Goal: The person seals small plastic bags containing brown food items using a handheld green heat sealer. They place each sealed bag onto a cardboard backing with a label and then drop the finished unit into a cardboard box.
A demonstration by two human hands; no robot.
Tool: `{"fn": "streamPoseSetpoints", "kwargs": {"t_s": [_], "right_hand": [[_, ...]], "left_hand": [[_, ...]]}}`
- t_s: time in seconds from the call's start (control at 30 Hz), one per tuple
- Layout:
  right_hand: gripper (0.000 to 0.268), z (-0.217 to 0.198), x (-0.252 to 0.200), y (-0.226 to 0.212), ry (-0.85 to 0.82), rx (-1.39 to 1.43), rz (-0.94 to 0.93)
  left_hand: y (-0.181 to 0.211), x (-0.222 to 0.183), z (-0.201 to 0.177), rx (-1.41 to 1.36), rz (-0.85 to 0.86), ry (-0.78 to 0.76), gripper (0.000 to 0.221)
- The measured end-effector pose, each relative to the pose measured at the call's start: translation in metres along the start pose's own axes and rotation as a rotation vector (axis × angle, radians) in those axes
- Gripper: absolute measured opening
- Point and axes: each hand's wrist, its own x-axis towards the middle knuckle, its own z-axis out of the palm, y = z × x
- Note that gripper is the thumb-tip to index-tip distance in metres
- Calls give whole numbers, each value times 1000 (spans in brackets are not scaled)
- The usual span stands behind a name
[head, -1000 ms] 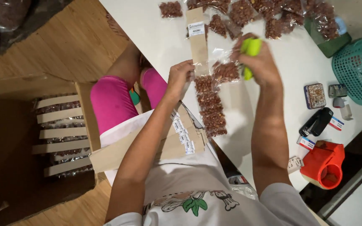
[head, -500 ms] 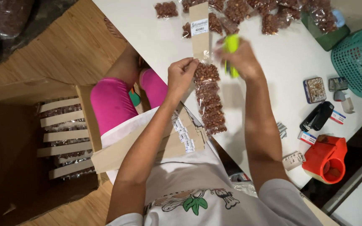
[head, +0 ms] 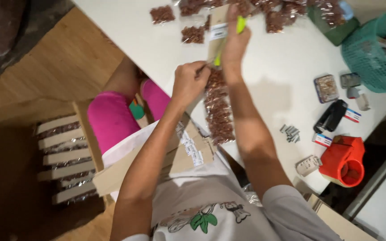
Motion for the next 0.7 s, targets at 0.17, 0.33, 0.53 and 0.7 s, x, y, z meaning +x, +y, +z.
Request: {"fn": "streamPoseSetpoints", "kwargs": {"t_s": [0.17, 0.33, 0.53, 0.7], "right_hand": [[71, 3, 19, 40, -24, -134, 171], [46, -43, 115, 101, -112, -684, 56], [28, -101, 161, 124, -130, -1263, -97], [20, -106, 81, 32, -441, -729, -348]], "left_hand": [[-31, -4, 6, -50, -132, 31, 23], [-58, -10, -1, -310, -583, 40, 29], [-51, -12, -3, -566, -583, 84, 29], [-85, -3, 12, -673, -633, 129, 7]]}}
